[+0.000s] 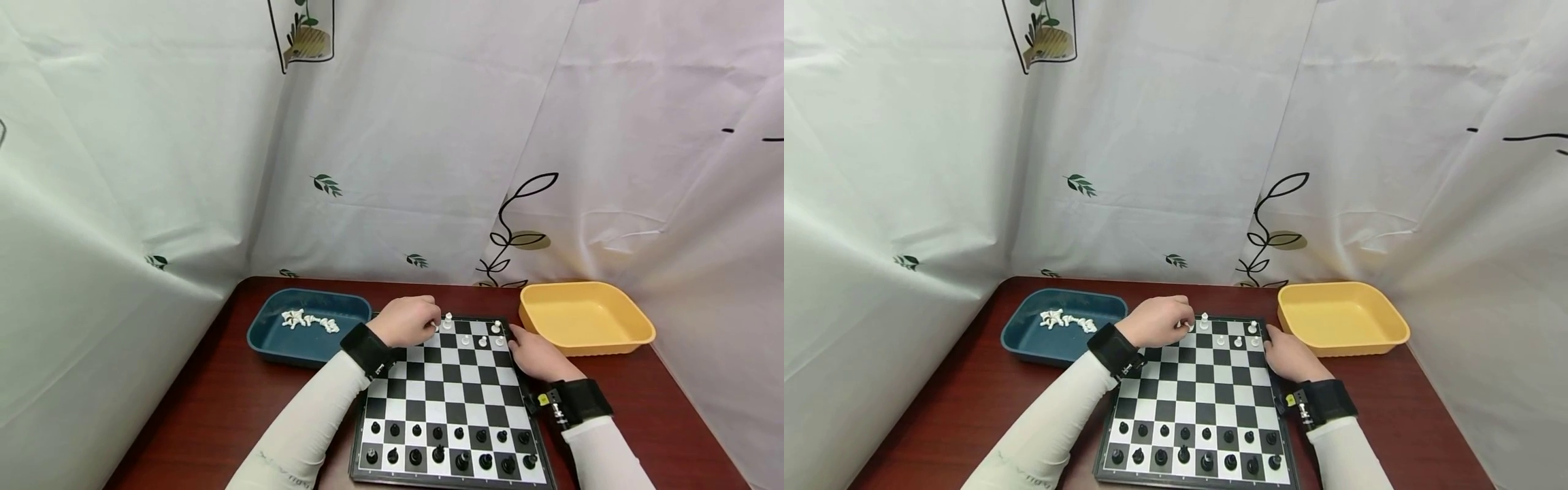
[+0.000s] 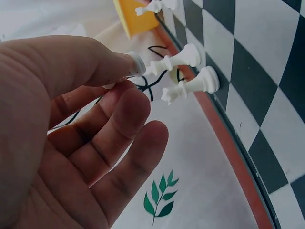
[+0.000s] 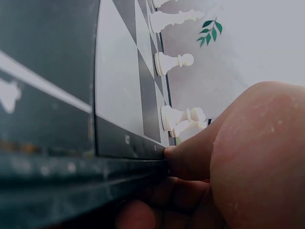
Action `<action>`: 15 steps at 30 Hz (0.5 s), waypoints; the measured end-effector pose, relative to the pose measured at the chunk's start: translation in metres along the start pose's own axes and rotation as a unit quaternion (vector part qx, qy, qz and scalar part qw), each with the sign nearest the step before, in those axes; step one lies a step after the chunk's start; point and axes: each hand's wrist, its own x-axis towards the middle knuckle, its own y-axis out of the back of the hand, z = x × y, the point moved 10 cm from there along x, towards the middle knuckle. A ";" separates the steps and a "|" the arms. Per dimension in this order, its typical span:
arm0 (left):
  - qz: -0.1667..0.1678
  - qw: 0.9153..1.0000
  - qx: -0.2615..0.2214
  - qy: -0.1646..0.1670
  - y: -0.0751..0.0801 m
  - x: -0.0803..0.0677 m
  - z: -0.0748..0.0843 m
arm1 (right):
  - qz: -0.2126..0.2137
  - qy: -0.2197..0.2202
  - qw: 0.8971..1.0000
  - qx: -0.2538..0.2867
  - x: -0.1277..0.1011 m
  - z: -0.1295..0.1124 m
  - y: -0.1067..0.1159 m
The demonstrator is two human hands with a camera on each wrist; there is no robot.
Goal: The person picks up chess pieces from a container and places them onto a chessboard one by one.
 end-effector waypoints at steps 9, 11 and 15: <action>-0.017 0.999 0.033 -0.022 -0.018 0.015 0.013 | -0.005 -0.006 1.000 -0.001 0.003 0.004 -0.001; -0.021 0.999 0.041 -0.026 -0.022 0.018 0.015 | -0.007 -0.009 1.000 -0.001 0.003 0.004 -0.002; -0.031 0.998 0.055 -0.027 -0.029 0.024 0.017 | -0.008 -0.013 1.000 0.002 0.004 0.006 -0.002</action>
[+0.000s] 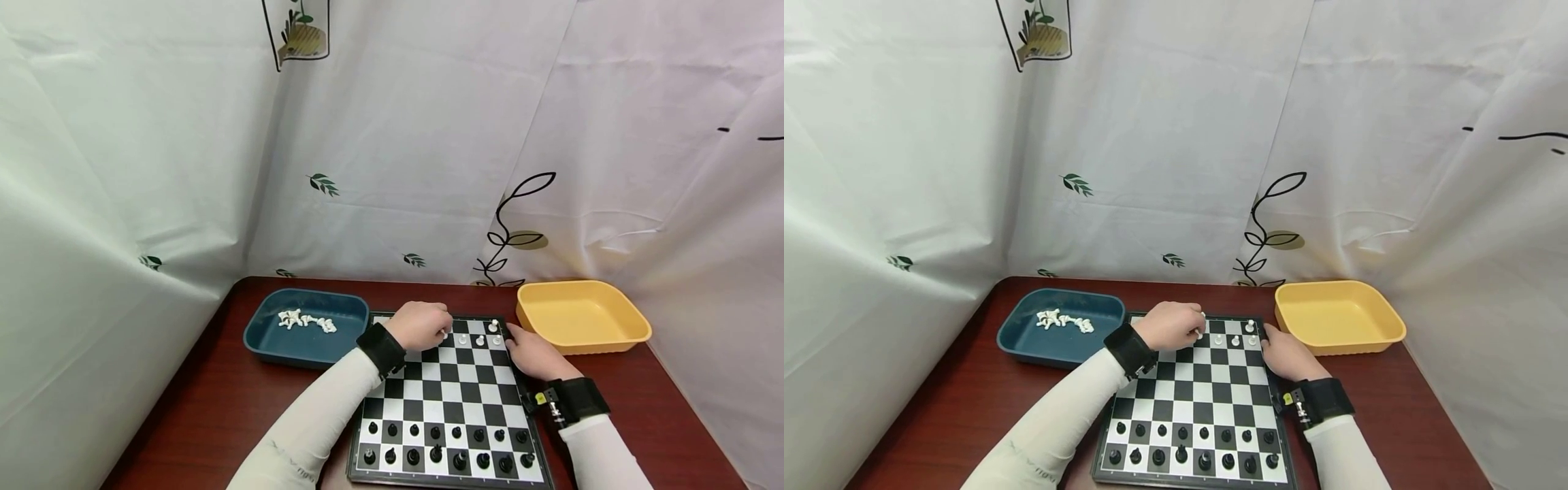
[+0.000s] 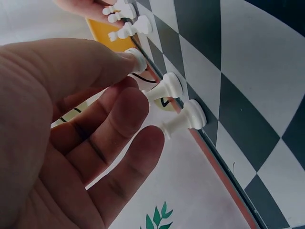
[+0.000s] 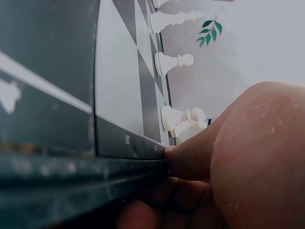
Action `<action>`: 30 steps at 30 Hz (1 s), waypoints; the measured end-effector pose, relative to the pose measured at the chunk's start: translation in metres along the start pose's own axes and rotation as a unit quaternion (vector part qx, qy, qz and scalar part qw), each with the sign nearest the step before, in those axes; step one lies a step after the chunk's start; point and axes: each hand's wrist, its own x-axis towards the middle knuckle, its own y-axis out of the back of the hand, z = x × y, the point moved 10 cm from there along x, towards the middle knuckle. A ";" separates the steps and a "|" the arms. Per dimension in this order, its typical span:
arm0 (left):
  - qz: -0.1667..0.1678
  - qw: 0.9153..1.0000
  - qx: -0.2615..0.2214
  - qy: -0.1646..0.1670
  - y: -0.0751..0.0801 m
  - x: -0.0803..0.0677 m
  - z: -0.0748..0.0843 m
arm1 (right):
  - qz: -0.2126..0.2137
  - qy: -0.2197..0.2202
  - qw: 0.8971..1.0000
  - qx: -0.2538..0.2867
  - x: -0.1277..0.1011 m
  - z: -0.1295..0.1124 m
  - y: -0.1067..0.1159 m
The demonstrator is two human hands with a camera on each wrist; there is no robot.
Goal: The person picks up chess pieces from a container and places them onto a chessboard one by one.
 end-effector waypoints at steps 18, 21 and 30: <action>-0.028 0.999 0.025 -0.006 -0.016 0.007 0.005 | 0.010 0.003 1.000 0.002 -0.002 -0.001 0.002; -0.031 0.999 0.024 -0.002 -0.016 0.006 0.005 | 0.012 0.003 1.000 0.002 -0.002 -0.001 0.002; -0.035 0.999 0.033 0.000 -0.014 0.006 0.010 | 0.002 0.000 1.000 0.003 -0.003 -0.003 0.001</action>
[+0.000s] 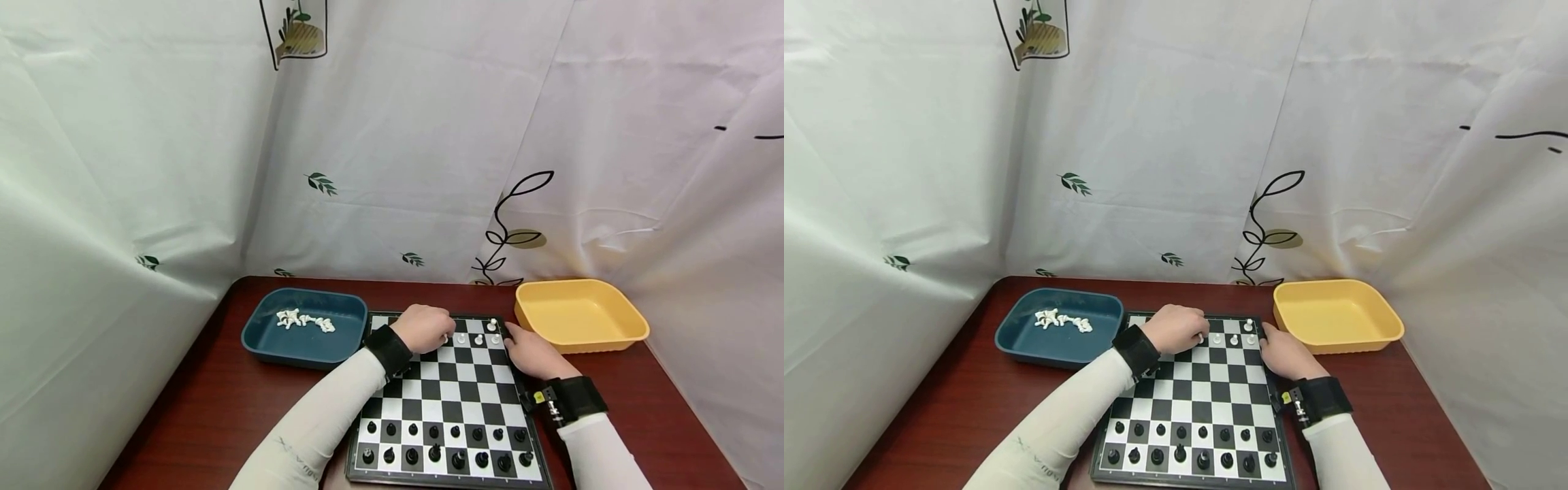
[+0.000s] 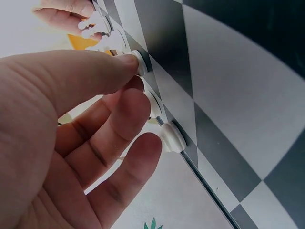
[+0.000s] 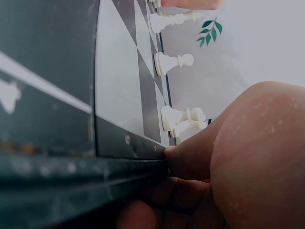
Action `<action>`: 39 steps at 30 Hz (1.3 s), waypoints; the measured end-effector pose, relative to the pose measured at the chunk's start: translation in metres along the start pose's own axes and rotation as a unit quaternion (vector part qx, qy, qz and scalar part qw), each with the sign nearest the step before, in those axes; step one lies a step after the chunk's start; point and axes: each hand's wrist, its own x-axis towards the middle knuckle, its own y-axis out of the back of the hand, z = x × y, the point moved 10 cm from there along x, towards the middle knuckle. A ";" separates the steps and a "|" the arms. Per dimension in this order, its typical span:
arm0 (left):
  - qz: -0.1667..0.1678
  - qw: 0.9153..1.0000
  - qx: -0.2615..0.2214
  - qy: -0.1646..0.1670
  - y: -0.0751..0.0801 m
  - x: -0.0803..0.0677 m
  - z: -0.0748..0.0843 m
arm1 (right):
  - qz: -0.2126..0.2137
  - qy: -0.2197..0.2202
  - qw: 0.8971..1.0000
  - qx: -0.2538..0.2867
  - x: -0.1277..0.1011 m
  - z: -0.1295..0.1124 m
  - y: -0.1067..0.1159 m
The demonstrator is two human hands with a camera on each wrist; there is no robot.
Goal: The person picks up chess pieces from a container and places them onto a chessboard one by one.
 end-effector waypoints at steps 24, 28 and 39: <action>0.015 1.000 -0.006 -0.009 -0.002 -0.005 -0.009 | -0.001 -0.001 1.000 0.001 0.003 0.000 -0.005; 0.030 0.999 -0.014 -0.008 0.008 -0.012 -0.010 | -0.001 -0.004 1.000 0.002 0.002 0.000 -0.005; 0.096 0.993 -0.059 0.025 0.044 -0.042 -0.041 | 0.002 0.006 1.000 0.003 0.001 -0.001 -0.001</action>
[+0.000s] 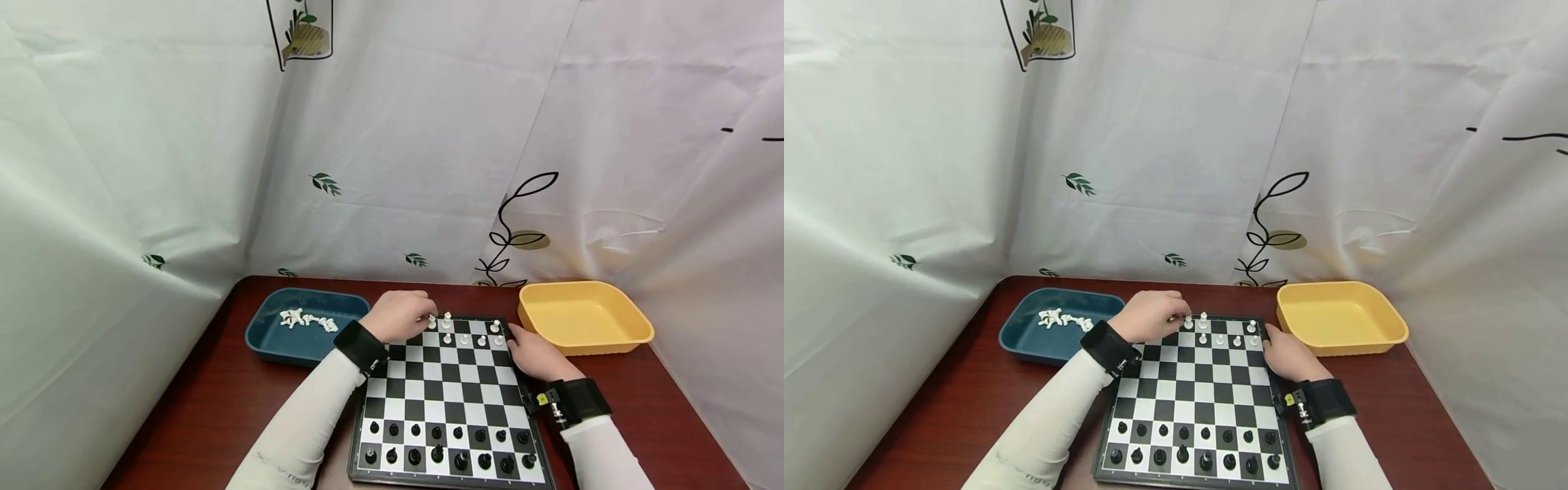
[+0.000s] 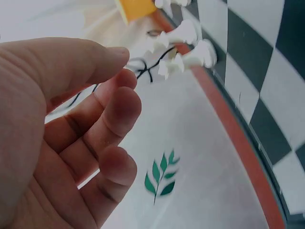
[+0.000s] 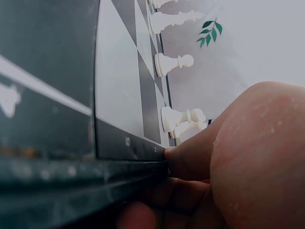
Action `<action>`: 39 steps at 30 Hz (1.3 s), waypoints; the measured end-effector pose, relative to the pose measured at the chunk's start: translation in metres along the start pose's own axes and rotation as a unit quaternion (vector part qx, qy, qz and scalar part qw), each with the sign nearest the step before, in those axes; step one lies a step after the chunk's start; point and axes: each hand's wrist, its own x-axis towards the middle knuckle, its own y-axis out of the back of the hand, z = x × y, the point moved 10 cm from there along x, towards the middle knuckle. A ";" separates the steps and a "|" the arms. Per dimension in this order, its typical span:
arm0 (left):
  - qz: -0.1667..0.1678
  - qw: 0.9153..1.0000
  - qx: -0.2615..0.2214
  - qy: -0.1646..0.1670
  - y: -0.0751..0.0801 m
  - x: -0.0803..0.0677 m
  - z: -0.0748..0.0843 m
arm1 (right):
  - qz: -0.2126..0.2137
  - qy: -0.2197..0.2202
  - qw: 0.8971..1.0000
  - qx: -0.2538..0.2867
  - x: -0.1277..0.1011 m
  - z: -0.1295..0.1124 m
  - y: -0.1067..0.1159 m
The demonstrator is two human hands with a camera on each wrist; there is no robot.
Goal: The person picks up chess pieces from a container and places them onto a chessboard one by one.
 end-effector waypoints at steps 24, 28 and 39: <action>0.158 0.976 -0.049 0.139 0.066 -0.086 -0.109 | 0.009 0.014 1.000 -0.004 0.001 0.002 0.002; 0.149 0.974 -0.047 0.166 0.065 -0.097 -0.125 | 0.006 0.010 1.000 -0.010 0.001 0.002 0.001; 0.087 0.968 -0.041 0.234 0.055 -0.125 -0.157 | 0.002 0.007 1.000 -0.004 0.001 0.003 0.000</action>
